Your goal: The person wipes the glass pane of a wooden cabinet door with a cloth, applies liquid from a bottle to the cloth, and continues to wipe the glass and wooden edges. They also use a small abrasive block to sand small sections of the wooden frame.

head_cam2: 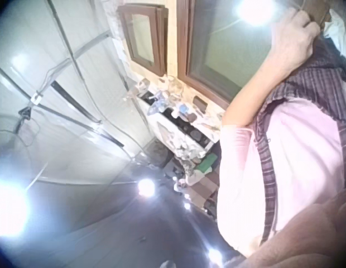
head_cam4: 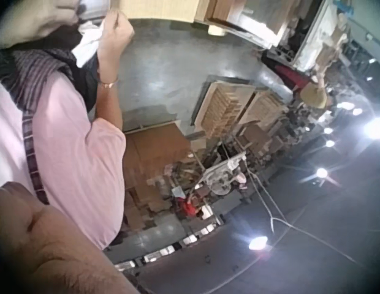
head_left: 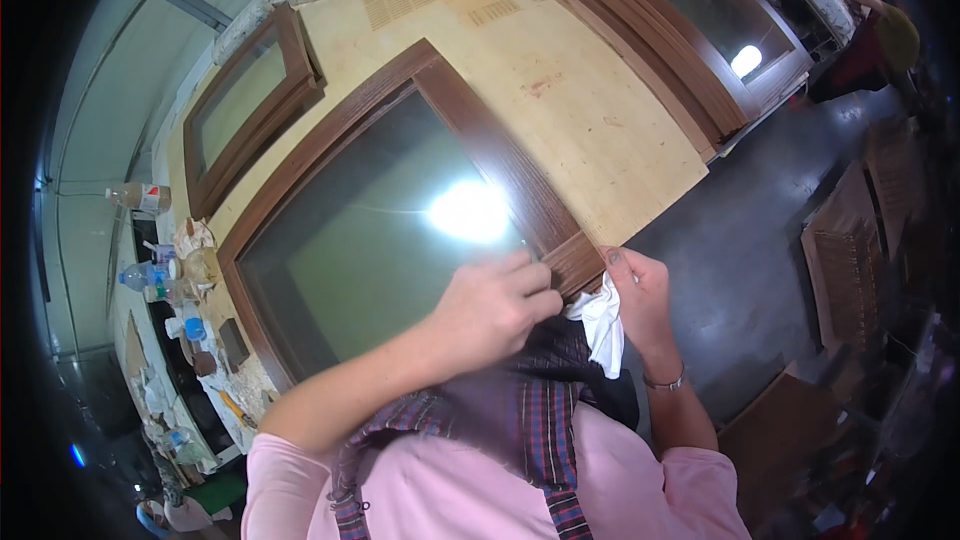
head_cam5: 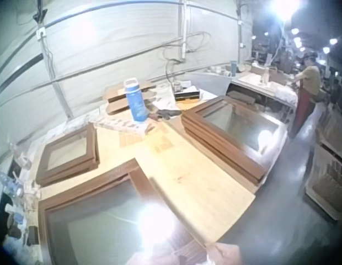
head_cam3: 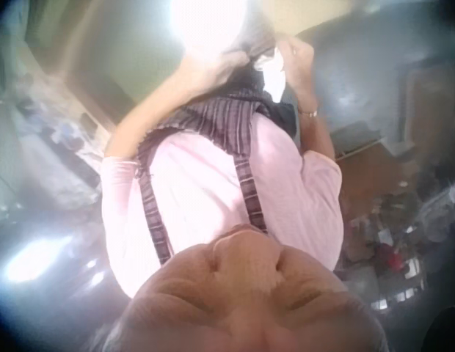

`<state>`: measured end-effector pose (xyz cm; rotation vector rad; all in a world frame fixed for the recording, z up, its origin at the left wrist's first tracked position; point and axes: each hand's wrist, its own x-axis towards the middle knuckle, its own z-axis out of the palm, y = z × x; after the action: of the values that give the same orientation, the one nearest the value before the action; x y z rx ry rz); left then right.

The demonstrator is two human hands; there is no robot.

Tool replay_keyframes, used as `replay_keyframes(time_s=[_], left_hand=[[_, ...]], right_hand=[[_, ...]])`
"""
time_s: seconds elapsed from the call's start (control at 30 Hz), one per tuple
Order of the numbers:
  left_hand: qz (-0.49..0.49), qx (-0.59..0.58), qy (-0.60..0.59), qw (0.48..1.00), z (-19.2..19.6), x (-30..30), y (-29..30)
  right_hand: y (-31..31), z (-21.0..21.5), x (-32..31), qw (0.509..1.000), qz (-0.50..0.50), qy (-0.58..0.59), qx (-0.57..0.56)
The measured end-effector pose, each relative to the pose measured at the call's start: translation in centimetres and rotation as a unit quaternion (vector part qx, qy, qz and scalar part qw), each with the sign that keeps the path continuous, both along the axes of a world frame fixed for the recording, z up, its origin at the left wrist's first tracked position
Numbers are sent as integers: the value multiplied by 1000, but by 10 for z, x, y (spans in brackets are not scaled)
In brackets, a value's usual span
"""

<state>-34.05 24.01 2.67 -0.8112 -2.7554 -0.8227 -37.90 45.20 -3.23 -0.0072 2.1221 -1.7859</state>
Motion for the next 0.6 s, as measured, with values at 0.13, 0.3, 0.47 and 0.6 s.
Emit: replay_keyframes(time_s=[0.13, 0.3, 0.47, 0.6], left_hand=[[82, -3, 43, 996, -4, -20, 6], [76, -26, 63, 995, 2, -22, 6], [177, -35, 67, 981, -10, -62, -26], [256, -25, 48, 965, -6, -81, -49]], right_hand=[[-8, 9, 0, 994, 22, 77, 71], [-6, 13, 5, 985, 37, 133, 105], [-9, 10, 13, 988, 1, 143, 59], [-9, 6, 13, 984, 5, 171, 54]])
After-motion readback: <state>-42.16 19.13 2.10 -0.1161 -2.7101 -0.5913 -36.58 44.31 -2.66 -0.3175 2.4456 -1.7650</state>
